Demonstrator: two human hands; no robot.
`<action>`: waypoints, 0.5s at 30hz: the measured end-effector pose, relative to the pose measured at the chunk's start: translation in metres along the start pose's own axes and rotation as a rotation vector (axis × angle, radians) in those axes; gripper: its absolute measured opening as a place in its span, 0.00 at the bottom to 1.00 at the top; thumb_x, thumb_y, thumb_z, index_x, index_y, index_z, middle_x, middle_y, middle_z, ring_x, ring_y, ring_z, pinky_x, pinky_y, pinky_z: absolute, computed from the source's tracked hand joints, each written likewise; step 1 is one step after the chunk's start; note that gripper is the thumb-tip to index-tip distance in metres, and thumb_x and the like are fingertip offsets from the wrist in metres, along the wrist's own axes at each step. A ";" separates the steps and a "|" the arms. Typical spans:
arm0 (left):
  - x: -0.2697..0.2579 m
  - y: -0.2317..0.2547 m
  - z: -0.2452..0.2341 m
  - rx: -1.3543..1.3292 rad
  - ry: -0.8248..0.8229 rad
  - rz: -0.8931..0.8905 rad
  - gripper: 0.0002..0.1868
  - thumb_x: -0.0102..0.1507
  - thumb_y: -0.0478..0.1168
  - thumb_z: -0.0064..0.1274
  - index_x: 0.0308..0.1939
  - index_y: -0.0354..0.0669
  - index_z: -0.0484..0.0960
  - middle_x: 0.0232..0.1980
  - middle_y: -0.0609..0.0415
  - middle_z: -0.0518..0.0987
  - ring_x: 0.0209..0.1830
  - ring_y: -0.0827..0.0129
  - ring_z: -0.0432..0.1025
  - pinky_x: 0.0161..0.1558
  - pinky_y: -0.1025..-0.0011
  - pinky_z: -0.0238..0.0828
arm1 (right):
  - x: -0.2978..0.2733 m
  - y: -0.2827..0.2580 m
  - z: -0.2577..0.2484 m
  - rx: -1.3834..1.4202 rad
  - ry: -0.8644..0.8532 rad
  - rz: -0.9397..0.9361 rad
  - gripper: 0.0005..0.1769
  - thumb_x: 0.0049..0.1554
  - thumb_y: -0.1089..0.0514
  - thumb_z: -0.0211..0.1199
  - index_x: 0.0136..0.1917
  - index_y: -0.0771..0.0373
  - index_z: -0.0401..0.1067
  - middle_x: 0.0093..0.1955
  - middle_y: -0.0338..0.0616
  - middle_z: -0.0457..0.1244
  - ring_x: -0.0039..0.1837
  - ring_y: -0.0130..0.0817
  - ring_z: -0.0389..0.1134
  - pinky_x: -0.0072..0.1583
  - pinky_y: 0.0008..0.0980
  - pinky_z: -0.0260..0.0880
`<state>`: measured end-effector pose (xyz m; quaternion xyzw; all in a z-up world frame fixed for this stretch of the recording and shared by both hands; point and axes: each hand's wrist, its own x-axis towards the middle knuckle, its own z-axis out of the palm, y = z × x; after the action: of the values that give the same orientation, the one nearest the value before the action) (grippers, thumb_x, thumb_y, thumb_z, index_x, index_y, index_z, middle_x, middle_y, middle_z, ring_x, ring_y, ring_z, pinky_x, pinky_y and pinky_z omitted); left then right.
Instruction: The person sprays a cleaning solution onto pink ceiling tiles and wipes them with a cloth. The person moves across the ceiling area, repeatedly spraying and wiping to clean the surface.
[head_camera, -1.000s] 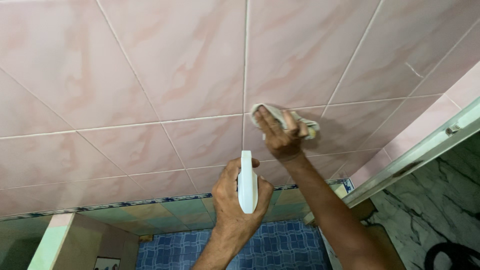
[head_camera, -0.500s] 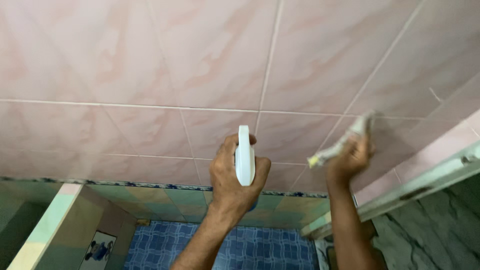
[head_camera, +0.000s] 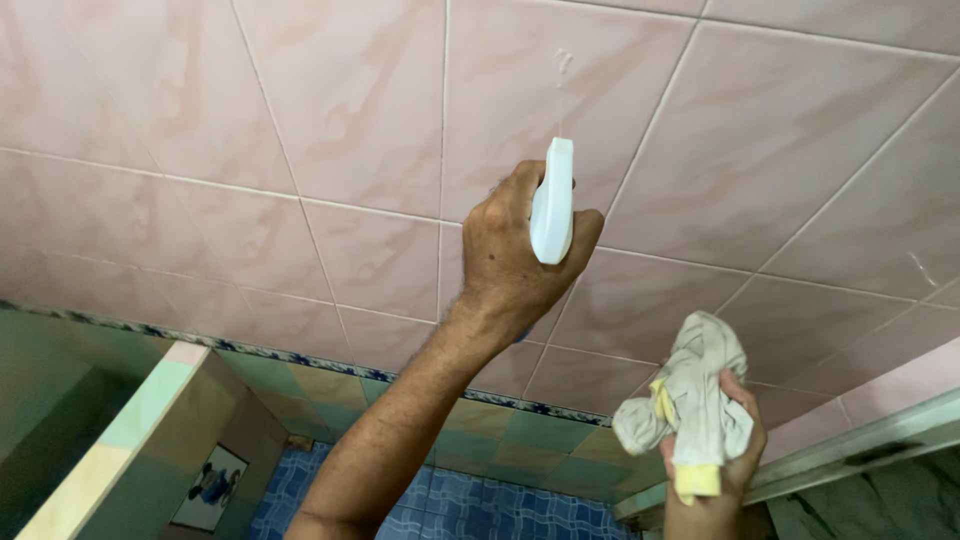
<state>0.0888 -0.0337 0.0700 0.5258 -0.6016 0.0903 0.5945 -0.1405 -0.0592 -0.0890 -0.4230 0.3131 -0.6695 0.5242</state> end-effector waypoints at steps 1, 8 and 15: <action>0.001 -0.002 -0.002 0.002 -0.013 -0.015 0.18 0.57 0.39 0.61 0.46 0.33 0.76 0.33 0.47 0.79 0.28 0.62 0.78 0.31 0.63 0.76 | -0.001 -0.001 0.005 -0.014 0.050 -0.010 0.23 0.67 0.57 0.52 0.71 0.67 0.70 0.55 0.53 0.67 0.51 0.41 0.68 0.50 0.42 0.73; -0.021 -0.011 -0.033 -0.132 0.020 0.040 0.19 0.58 0.38 0.61 0.50 0.34 0.75 0.39 0.48 0.80 0.33 0.63 0.78 0.37 0.64 0.78 | 0.065 0.006 0.086 -0.554 0.302 -0.562 0.24 0.66 0.57 0.51 0.72 0.67 0.67 0.61 0.52 0.65 0.54 0.42 0.67 0.55 0.45 0.71; -0.068 -0.014 -0.077 -0.210 -0.024 -0.109 0.19 0.56 0.36 0.61 0.49 0.36 0.77 0.33 0.49 0.79 0.29 0.64 0.77 0.34 0.66 0.77 | 0.153 -0.001 0.226 -1.085 0.419 -1.316 0.30 0.70 0.59 0.56 0.83 0.55 0.56 0.84 0.35 0.50 0.78 0.44 0.55 0.76 0.42 0.55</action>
<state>0.1292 0.0521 0.0287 0.4936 -0.5855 -0.0118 0.6430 0.0476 -0.2011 0.0490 -0.5768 0.3707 -0.6586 -0.3100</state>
